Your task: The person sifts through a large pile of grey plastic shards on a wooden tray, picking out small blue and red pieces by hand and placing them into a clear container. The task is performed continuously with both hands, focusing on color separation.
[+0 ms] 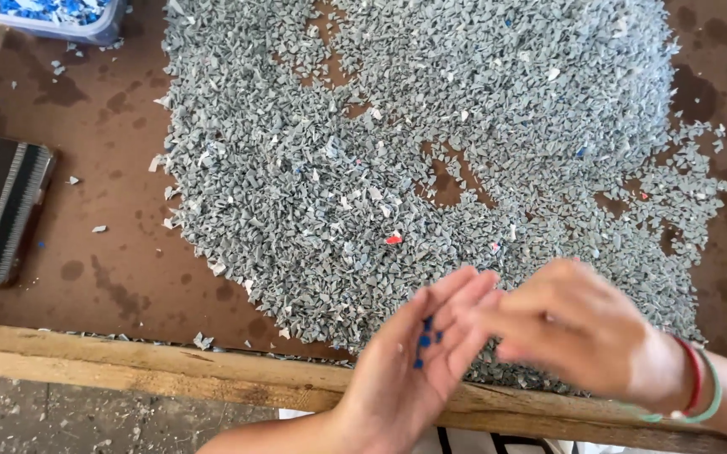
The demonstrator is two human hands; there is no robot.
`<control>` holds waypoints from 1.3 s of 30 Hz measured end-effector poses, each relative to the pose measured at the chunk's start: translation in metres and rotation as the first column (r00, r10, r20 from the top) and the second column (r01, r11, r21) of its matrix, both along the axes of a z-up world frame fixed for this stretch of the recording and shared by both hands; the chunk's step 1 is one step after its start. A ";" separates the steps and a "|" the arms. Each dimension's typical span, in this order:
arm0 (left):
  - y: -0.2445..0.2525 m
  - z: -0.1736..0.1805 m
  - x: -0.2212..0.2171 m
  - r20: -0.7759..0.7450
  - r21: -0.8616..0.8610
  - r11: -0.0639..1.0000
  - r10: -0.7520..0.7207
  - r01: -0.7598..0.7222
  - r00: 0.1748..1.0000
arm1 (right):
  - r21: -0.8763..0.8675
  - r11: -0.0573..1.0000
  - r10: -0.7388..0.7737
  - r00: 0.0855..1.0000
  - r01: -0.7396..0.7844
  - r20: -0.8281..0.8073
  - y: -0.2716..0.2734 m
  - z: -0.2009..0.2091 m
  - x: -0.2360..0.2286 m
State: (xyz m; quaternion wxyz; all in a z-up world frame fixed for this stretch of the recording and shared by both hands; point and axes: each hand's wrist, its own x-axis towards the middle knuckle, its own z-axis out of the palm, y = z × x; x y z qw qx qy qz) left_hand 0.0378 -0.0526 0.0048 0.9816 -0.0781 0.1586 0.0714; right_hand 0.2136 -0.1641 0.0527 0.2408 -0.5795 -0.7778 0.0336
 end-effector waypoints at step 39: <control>0.102 0.015 -0.047 -0.662 -0.008 0.934 0.263 -0.357 0.702 | -0.318 0.948 0.016 0.996 0.013 0.089 0.149 -0.062 0.063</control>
